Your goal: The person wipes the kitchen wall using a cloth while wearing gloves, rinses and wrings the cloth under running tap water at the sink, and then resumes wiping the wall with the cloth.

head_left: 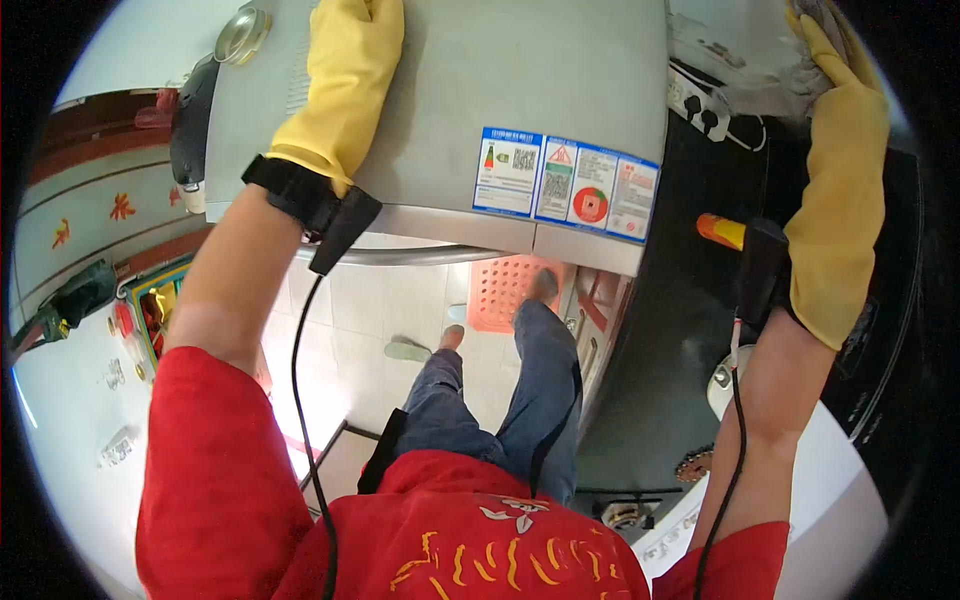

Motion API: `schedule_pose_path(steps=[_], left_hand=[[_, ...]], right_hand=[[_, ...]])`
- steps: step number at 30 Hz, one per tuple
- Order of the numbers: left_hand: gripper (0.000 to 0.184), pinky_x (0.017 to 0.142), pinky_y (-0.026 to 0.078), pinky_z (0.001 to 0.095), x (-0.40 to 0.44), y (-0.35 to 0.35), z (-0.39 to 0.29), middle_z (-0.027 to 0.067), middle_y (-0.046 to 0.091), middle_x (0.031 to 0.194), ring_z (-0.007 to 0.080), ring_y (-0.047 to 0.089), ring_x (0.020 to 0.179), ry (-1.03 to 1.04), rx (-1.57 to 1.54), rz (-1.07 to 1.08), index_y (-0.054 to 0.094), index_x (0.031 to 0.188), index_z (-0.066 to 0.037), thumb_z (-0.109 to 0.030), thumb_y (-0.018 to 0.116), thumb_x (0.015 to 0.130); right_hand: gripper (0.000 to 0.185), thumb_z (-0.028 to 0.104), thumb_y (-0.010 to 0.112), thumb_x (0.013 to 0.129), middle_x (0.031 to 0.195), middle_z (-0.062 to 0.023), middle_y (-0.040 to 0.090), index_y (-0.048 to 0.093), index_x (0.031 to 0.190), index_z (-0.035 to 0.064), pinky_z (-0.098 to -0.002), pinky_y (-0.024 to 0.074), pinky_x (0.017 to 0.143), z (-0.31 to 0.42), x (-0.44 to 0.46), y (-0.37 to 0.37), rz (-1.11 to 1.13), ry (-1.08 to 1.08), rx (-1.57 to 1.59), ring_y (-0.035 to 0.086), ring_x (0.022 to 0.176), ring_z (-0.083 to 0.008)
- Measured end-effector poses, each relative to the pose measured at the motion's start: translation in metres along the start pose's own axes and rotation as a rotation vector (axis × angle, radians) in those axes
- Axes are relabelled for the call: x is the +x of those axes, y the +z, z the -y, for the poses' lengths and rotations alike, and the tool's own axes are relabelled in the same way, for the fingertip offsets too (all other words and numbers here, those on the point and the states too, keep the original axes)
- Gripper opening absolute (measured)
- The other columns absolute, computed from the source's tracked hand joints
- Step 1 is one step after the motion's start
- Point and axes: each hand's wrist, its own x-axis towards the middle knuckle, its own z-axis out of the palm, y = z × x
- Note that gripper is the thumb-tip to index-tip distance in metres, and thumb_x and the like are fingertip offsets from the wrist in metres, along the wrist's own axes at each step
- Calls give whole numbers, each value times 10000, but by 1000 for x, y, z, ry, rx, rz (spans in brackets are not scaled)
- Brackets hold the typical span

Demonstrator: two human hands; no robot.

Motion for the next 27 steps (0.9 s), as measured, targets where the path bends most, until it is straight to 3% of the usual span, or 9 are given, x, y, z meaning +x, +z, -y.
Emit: schedule_pose_path(steps=[4,5,9,12,16,17,18,26,27], left_hand=[[353,972,451,412,12,-3,9,270,604,1229,396,568,1168,-202,6,185,625,1184,-38,-248,624,900],[351,978,450,407,16,-5,12,263,604,1233,388,569,1170,-171,-7,211,620,1195,-41,-234,622,902],[351,1002,444,387,9,-38,17,234,605,1250,353,575,1180,305,23,321,600,1239,-52,-180,615,912],[362,1020,439,371,-26,-68,12,212,606,1262,327,579,1188,772,39,352,585,1271,-60,-140,610,919],[388,1045,433,351,-55,-123,13,182,607,1279,292,584,1198,1220,97,306,566,1314,-71,-86,602,929],[435,1146,328,310,5,-71,64,143,517,1403,218,478,1328,1247,210,349,520,1374,-78,-45,589,945],[469,1144,334,321,14,-64,71,141,502,1423,230,463,1342,1275,47,465,504,1389,-80,-67,616,934],[532,1156,317,327,11,-33,78,130,429,1493,207,392,1395,1010,-193,661,466,1427,-80,-41,623,920],[531,1156,316,328,13,-32,80,130,429,1493,207,392,1395,1004,-187,659,466,1427,-80,-42,622,921]], right_hand=[[479,13,605,846,1277,-87,632,577,1325,16,-238,432,936,2,-50,-13,-1,-134,-157,586,1156,-188],[479,13,605,846,1277,-87,632,577,1325,16,-238,432,936,1,-62,-16,-30,-154,-179,586,1156,-188],[512,68,628,814,1199,-86,657,579,1320,13,-275,463,889,18,-139,-31,-152,-369,-464,597,1122,-199],[529,98,642,816,1133,-114,667,576,1340,73,-324,483,885,51,-263,-38,-159,-461,-700,611,1086,-209],[485,96,630,836,1121,-86,675,593,1319,75,-312,485,881,99,-395,-75,-341,-220,-834,622,1037,-193],[474,96,627,841,1118,-79,677,597,1314,76,-309,486,880,93,-418,-81,-383,-157,-853,625,1025,-188],[463,95,624,846,1115,-72,679,601,1308,76,-306,487,879,103,-444,-88,-431,-100,-865,628,1013,-184],[381,91,600,886,1090,-16,694,635,1266,80,-283,493,870,99,-593,-112,-718,279,-746,651,917,-152],[362,116,576,940,1078,-15,687,609,1292,39,-228,476,849,98,-624,-129,-857,537,-612,639,893,-111]])
